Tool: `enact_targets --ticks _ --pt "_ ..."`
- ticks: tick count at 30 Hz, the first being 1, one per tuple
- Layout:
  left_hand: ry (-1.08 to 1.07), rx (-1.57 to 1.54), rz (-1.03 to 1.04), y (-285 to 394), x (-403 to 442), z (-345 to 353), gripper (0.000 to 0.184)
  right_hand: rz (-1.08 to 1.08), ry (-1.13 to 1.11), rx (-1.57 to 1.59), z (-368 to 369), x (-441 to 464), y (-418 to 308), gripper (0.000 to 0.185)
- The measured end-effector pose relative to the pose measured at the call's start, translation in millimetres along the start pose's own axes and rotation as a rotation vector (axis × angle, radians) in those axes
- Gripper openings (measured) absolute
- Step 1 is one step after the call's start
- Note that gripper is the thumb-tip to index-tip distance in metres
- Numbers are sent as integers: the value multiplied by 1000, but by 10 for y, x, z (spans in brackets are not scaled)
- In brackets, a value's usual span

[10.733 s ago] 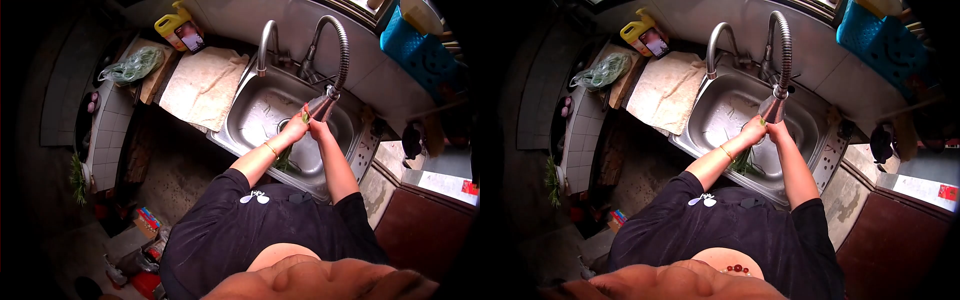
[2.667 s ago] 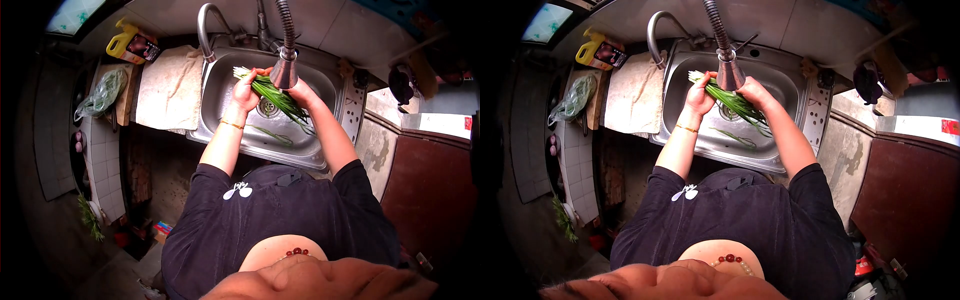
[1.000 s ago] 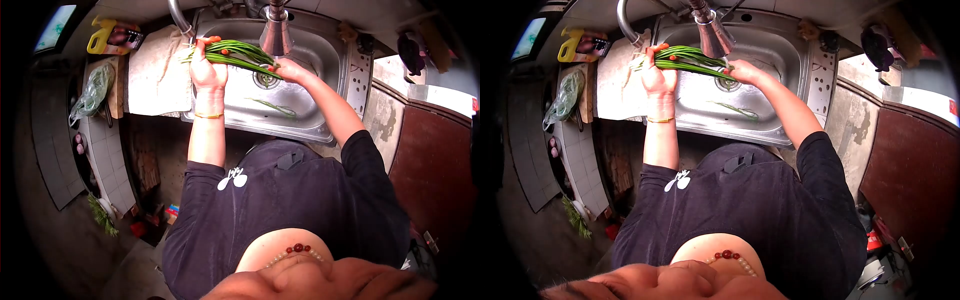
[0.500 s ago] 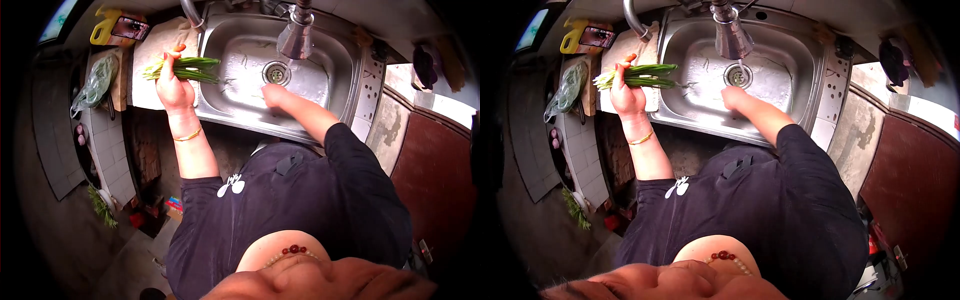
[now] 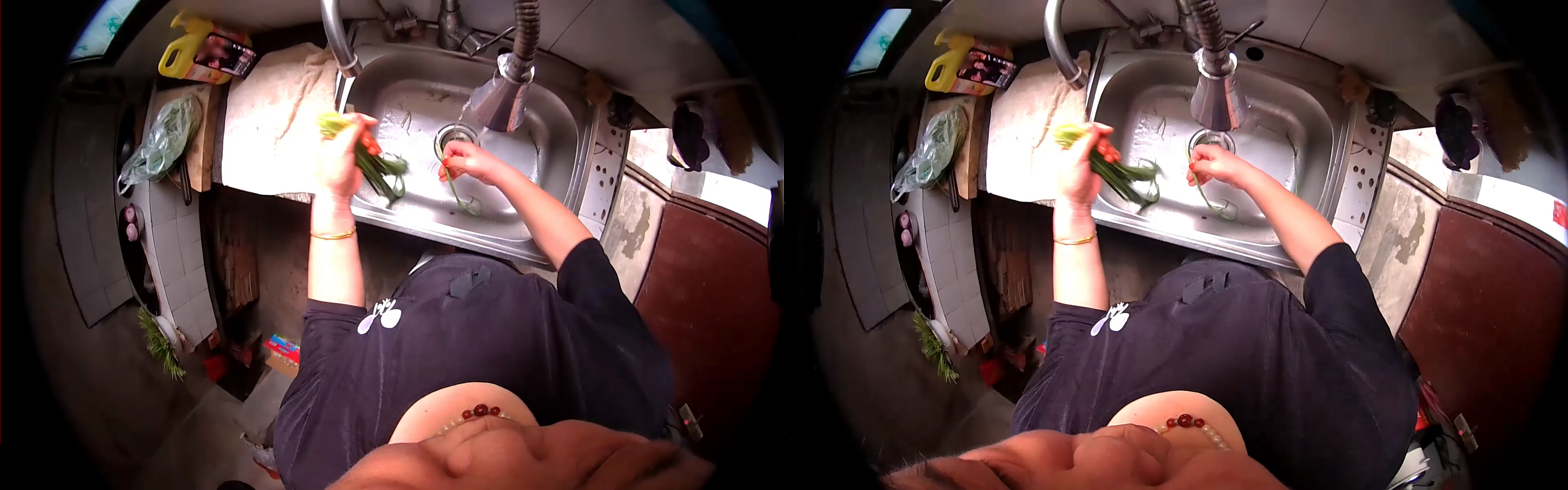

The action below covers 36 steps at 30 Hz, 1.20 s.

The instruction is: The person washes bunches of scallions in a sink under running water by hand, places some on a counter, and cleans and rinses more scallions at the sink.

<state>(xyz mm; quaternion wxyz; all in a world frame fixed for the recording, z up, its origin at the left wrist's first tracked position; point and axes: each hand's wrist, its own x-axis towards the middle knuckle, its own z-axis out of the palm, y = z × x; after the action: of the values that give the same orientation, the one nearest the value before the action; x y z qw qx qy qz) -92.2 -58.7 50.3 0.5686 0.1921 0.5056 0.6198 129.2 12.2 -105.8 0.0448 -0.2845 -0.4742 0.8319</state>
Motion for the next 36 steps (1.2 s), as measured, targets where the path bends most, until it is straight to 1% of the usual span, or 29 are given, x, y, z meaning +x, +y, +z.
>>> enact_targets --ticks 1,2,4,7,8,9,12,13,15,16,20,23,24,25,27,30,33,34,35,36 --pt "-21 12 -93 -126 55 33 16 -31 -24 109 37 -146 -206 15" --pt "-49 42 -134 -249 84 113 15 -88 -15 169 95 -269 -376 11" --pt "-85 129 -190 -399 85 356 18 -113 -9 139 132 -447 -626 11" --pt "-219 170 -266 -611 147 598 21 -175 7 145 136 -558 -715 10" --pt "-233 189 -236 -662 134 680 19 -152 65 92 134 -602 -736 11" --pt "-294 222 -241 -683 143 745 16 -129 124 41 146 -656 -783 11" --pt "-254 98 -233 -832 212 860 11 -73 228 0 101 -804 -825 13" --pt "-238 108 -227 -841 216 908 11 -85 293 3 110 -860 -834 14" --pt "-207 130 -212 -855 223 995 10 -111 423 7 133 -965 -853 15" --pt "-205 130 -214 -851 224 1035 9 -141 454 -23 123 -1006 -855 15" --pt "-163 -21 -291 -903 220 1154 10 -266 586 -222 125 -1082 -847 16" --pt "-75 -141 -301 -1013 305 1101 10 -256 611 -271 99 -1116 -849 16" --pt "-87 -205 -269 -994 318 1079 11 -222 609 -262 117 -1153 -883 16" --pt "-71 -146 -272 -971 314 1085 10 -236 608 -268 118 -1161 -881 16" --pt "-94 -189 -262 -998 318 1064 9 -265 605 -280 126 -1173 -879 17" --pt "-38 -245 -249 -1043 313 1049 8 -234 605 -348 156 -1194 -946 16" --pt "228 -290 -212 -1011 365 1002 9 -288 564 -287 116 -1194 -832 16" --pt "193 -373 -194 -945 455 822 11 -260 583 -307 112 -1263 -824 16" --pt "133 -302 -162 -915 513 664 17 -248 542 -118 118 -1297 -787 10" --pt "123 -272 -182 -817 476 661 20 -237 522 -36 98 -1322 -792 10"
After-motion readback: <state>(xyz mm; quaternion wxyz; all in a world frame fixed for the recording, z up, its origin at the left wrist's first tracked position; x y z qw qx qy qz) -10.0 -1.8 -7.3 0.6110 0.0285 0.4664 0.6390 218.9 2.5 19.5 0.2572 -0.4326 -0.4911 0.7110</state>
